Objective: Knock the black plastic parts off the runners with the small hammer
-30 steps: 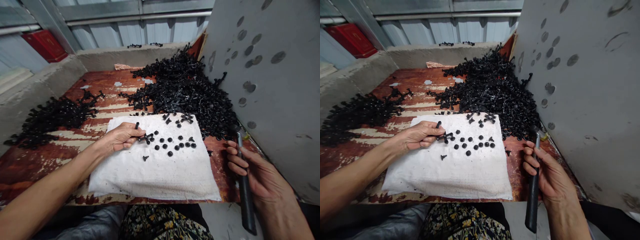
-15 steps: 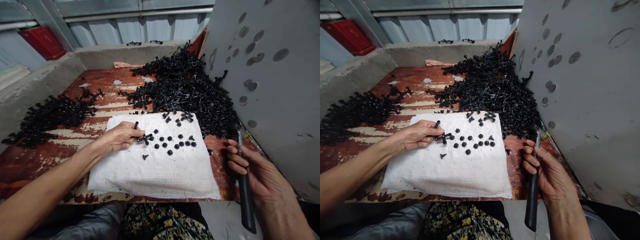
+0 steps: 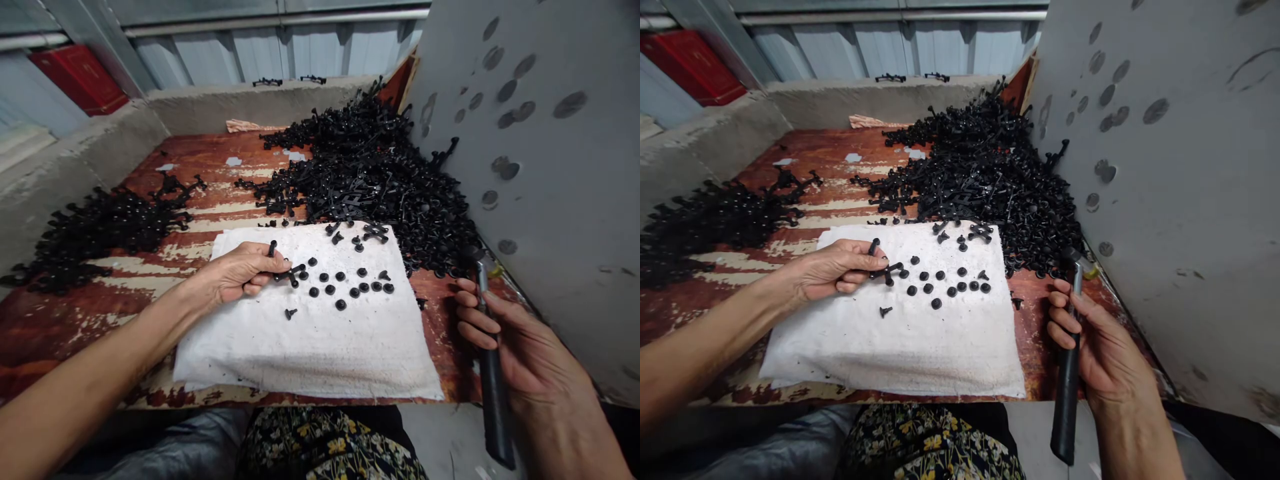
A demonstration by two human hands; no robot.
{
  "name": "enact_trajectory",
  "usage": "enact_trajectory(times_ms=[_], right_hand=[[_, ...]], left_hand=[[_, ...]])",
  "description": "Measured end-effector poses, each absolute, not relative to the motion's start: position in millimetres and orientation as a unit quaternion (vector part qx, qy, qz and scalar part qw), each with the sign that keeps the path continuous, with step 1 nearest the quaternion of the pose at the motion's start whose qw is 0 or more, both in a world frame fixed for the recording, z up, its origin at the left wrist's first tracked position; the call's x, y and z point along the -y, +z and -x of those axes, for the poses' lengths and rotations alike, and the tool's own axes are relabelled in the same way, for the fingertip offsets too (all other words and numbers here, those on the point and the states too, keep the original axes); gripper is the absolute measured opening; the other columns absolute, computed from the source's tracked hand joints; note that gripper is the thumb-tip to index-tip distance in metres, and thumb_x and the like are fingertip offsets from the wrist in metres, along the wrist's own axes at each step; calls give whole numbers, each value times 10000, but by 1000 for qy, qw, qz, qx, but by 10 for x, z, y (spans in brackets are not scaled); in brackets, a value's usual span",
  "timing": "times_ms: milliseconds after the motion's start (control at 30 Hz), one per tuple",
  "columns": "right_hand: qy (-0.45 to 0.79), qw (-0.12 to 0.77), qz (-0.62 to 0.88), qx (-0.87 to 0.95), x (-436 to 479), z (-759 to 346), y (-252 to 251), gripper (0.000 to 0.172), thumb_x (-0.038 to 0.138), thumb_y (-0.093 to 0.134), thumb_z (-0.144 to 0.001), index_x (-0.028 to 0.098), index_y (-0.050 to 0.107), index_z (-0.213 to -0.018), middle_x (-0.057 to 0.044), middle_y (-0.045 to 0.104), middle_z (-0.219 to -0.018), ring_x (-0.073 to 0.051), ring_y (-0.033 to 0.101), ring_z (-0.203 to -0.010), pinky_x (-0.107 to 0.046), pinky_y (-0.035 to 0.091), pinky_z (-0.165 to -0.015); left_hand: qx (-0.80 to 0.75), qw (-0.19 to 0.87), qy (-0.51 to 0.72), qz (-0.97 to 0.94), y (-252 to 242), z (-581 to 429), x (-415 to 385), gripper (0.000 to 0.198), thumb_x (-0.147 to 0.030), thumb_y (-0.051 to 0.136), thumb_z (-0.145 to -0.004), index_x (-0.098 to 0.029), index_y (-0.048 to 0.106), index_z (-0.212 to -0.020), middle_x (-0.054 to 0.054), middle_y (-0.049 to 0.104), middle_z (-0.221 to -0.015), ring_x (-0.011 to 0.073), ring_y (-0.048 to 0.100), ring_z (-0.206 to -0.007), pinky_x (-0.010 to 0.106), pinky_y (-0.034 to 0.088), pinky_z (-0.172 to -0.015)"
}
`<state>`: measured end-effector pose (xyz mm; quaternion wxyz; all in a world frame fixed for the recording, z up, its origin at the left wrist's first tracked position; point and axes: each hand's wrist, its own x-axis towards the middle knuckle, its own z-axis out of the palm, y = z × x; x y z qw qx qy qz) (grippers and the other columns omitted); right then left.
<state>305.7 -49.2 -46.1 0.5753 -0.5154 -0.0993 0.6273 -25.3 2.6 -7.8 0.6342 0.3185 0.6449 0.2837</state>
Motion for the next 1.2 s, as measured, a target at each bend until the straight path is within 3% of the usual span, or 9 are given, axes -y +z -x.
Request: enact_trajectory(times_ms=[300,767,900,1100,1200], right_hand=[[618,572,530,93,501,-3027,-431,463,104,875,-312,82,705,-742,33,518,-622,13,320,-396,-97,344,-256],[637,568,505,125,510,-3093,-488,274,111,804,-505,110,705,-760,22,491,-671,-6,302,-431,-102,359,-287],[639,567,501,138,519,-3094,-484,310,115,826,-490,101,695,-771,20,484,-680,-3,312,-430,-99,351,-295],[646,561,498,143,524,-3115,-503,288,119,807,-552,123,677,-809,18,493,-694,-5,331,-425,-96,344,-305],[638,568,503,133,513,-3097,-485,304,103,807,-517,104,683,-794,16,493,-680,-3,332,-417,-98,345,-295]], left_hand=[[-668,612,283,-315,-58,203,-21,229,-29,722,-722,-134,528,-657,-69,469,-480,-18,218,-304,124,112,-297],[-678,601,268,-328,-75,189,-41,220,-53,687,-776,-134,519,-660,-41,522,-493,-20,221,-297,122,116,-295],[-679,600,263,-332,-66,184,-34,201,-60,679,-785,-129,527,-672,-12,575,-529,-20,218,-296,128,121,-291],[-682,594,262,-337,-82,178,-29,211,-47,667,-786,-138,513,-674,-41,527,-501,-14,226,-291,131,118,-294],[-689,586,256,-340,-82,167,-34,210,-50,663,-787,-138,510,-673,-35,540,-522,-17,221,-292,135,116,-297]])
